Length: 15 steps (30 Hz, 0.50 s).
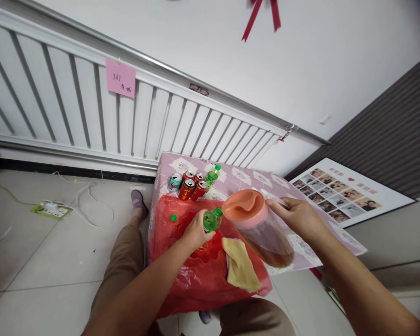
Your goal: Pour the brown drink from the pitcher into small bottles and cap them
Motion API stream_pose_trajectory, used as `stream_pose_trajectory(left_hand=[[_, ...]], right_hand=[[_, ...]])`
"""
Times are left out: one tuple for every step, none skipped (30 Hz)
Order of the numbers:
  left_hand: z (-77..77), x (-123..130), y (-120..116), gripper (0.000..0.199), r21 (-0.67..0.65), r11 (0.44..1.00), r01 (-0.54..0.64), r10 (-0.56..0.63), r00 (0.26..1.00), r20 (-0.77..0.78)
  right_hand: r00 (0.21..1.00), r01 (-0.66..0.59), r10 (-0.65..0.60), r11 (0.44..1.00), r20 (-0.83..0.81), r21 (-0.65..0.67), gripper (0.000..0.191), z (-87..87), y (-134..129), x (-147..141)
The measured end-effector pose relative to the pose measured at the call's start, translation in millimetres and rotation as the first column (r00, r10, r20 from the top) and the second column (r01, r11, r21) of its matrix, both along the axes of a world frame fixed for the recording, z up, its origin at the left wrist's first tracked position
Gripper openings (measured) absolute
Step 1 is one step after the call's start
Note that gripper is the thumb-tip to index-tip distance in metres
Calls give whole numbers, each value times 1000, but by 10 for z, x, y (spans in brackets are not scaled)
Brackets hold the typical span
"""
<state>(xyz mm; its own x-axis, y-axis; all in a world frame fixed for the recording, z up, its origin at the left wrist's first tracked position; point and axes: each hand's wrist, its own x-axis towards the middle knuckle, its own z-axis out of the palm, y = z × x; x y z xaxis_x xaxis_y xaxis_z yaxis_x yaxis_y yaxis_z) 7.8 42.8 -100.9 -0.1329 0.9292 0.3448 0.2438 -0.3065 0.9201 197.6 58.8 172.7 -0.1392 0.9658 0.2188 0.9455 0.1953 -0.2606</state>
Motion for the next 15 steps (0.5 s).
stream_pose_trajectory(left_hand=[[0, 0, -2, 80, 2, 1000, 0, 0, 1000, -1], [1, -1, -4, 80, 2, 1000, -2, 2, 1000, -1], [4, -2, -6, 80, 1, 1000, -4, 4, 1000, 0], [8, -4, -9, 79, 1, 1000, -5, 5, 1000, 2], [13, -5, -13, 79, 1, 1000, -4, 4, 1000, 4], [19, -6, -15, 79, 1, 1000, -3, 3, 1000, 5], [25, -8, -17, 80, 1, 1000, -2, 2, 1000, 7], [29, -8, -19, 80, -3, 1000, -1, 1, 1000, 9], [32, -9, -19, 81, -8, 1000, -2, 2, 1000, 11], [33, -8, -19, 81, -14, 1000, -2, 3, 1000, 13], [31, -8, -17, 82, -16, 1000, -2, 2, 1000, 15], [28, -7, -15, 82, -16, 1000, -1, 1, 1000, 17], [22, -6, -12, 81, -14, 1000, 0, 0, 1000, 17], [17, -4, -9, 81, -10, 1000, 1, -1, 1000, 13], [10, -2, -6, 80, -6, 1000, 2, -2, 1000, 8]], right_hand=[[1000, 7, -7, 1000, 4, -3, 59, 4, -2, -4], [1000, 14, -14, 1000, 6, -5, 58, 7, -4, -6], [1000, 19, -19, 1000, 7, -8, 57, 9, -5, -6], [1000, 20, -20, 1000, 7, -11, 57, 9, -5, -4], [1000, 18, -18, 1000, 5, -13, 56, 7, -4, -1], [1000, 12, -12, 1000, 3, -14, 56, 5, -3, 3], [1000, 7, -7, 1000, 1, -13, 56, 3, -1, 6], [1000, 4, -4, 1000, -2, -12, 56, 1, 1, 9], [1000, 2, -3, 1000, -4, -12, 57, 1, 3, 10], [1000, 4, -4, 1000, -4, -11, 57, 1, 4, 9], [1000, 5, -5, 1000, -1, -10, 57, 3, 5, 7], [1000, 7, -7, 1000, 1, -7, 57, 5, 5, 4], [1000, 8, -8, 1000, 5, -6, 57, 8, 6, 2], [1000, 7, -7, 1000, 9, -5, 57, 11, 6, 0], [1000, 7, -7, 1000, 12, -5, 57, 12, 7, 0]])
